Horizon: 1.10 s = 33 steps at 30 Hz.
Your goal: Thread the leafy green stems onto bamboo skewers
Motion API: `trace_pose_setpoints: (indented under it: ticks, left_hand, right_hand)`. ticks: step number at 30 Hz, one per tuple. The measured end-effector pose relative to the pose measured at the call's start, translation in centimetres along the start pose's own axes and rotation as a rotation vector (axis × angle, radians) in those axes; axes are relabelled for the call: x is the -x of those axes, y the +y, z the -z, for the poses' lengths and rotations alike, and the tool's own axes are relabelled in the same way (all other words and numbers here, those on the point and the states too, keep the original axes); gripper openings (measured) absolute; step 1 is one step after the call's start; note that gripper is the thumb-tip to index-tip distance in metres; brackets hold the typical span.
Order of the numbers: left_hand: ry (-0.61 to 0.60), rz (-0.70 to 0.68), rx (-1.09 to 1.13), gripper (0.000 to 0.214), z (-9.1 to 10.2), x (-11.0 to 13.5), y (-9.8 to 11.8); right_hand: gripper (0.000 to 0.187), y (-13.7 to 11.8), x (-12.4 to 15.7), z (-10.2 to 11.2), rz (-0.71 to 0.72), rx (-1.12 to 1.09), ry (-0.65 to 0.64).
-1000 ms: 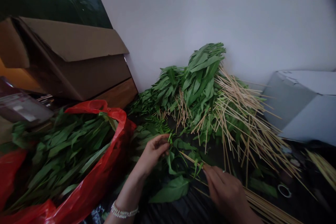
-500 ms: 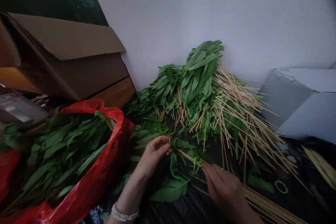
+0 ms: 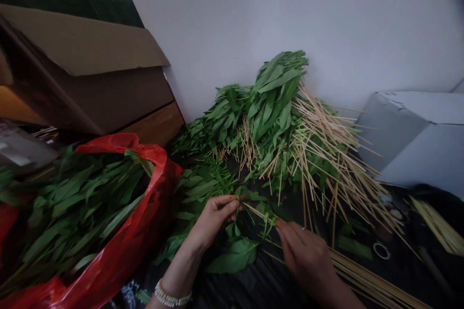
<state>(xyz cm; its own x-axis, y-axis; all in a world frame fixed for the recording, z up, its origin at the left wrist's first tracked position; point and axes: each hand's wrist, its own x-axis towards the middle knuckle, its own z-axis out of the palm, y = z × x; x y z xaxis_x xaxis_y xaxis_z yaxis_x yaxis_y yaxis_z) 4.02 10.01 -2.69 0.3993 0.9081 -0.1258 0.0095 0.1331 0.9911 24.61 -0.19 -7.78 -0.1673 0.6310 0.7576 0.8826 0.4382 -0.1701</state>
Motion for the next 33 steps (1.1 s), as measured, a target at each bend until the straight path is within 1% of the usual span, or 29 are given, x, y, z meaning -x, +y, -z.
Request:
trace_pose_setpoints:
  ticks: [5,13,16,20,25,27,28,31,33]
  left_hand:
    - [-0.018,0.028,-0.05,0.034,0.05,0.05,-0.17]
    - [-0.024,0.018,-0.114,0.03,0.01,0.37,-0.22]
    - [-0.017,-0.037,-0.18,0.027,0.19,0.33,-0.04]
    - [-0.01,-0.155,-0.354,0.023,0.36,0.24,0.11]
    - [0.011,-0.19,-0.457,0.022,-0.05,0.27,-0.1]
    - [0.029,-0.178,-0.418,0.021,-0.27,0.3,-0.2]
    - [0.038,-0.155,-0.364,0.021,-0.34,0.3,-0.25]
    - [0.082,-0.049,-0.136,0.031,-0.34,0.27,-0.48]
    - [0.111,0.008,-0.012,0.031,-0.22,0.22,-0.72]
  right_hand:
    - [0.026,0.05,0.07,-0.1,0.001,0.011,-0.001]
    - [0.026,-0.01,-0.01,0.06,0.011,0.043,-0.015]
    - [0.027,-0.01,0.03,0.05,0.031,0.057,-0.009]
    - [0.027,-0.06,-0.01,0.02,0.064,0.075,-0.03]
    - [0.027,-0.2,-0.06,-0.11,0.074,0.085,-0.035]
    - [0.028,-0.23,-0.06,-0.16,0.054,0.062,-0.039]
    - [0.028,-0.25,-0.07,-0.18,0.041,0.05,-0.041]
    - [0.029,-0.31,-0.05,-0.22,0.013,0.035,-0.044]
    - [0.029,-0.35,0.01,-0.26,0.014,0.03,-0.034]
